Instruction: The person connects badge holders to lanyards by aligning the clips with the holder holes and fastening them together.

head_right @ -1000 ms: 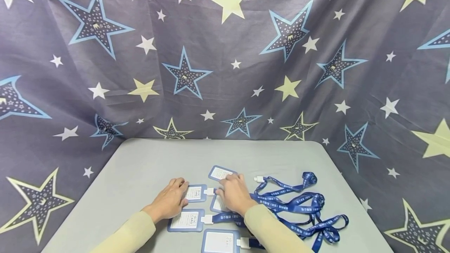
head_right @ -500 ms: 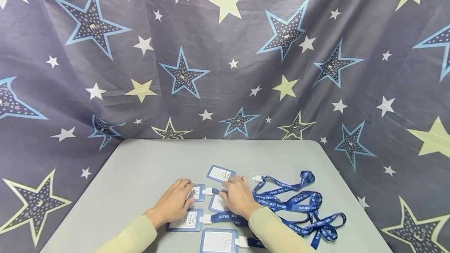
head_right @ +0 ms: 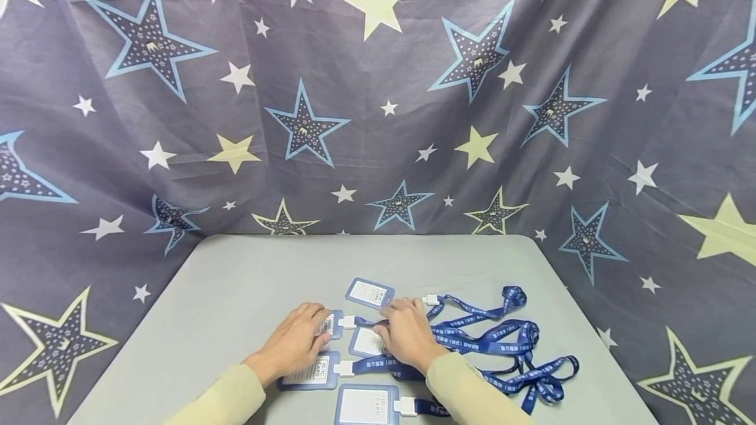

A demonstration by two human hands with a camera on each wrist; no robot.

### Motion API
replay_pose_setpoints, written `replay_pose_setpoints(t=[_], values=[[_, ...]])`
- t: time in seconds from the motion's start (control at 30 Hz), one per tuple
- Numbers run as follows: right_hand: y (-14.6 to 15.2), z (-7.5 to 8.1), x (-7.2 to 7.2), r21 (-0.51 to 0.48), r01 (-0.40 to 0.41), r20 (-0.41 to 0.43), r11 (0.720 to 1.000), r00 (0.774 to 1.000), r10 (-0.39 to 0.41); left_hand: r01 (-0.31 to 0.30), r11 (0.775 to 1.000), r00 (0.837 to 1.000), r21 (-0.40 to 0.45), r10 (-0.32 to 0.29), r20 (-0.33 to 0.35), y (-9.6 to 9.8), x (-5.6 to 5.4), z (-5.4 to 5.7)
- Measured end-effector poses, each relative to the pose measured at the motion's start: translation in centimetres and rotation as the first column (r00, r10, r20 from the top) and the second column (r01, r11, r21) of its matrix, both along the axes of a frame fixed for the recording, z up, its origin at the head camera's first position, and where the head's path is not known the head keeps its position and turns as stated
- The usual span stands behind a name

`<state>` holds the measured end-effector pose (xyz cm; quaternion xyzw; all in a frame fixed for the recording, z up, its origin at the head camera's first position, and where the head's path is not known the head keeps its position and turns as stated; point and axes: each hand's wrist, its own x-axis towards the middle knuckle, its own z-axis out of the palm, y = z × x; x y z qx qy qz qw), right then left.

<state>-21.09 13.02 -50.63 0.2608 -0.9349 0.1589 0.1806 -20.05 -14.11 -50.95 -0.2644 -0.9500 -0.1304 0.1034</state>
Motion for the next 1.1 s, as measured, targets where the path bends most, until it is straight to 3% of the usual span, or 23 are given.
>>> replay_pose_setpoints(t=[0.37, 0.6, 1.1], values=[[1.4, -0.2, 0.2, 0.015, 0.013, -0.018, 1.000, 1.000, -0.013, 0.033, 0.999, 0.999, -0.001, -0.033, -0.004, 0.6, 0.2, -0.3], [2.3, 0.5, 0.4, 0.011, 0.044, 0.016, 0.999, 0.999, -0.045, 0.035, 0.999, 0.999, -0.009, -0.035, 0.016, 0.9, 0.3, -0.2], [4.4, 0.8, -0.6, -0.011, 0.104, 0.038, 0.995, 0.994, -0.103, 0.064, 0.997, 0.998, -0.049, -0.064, 0.017, 2.1, 0.6, 0.0]])
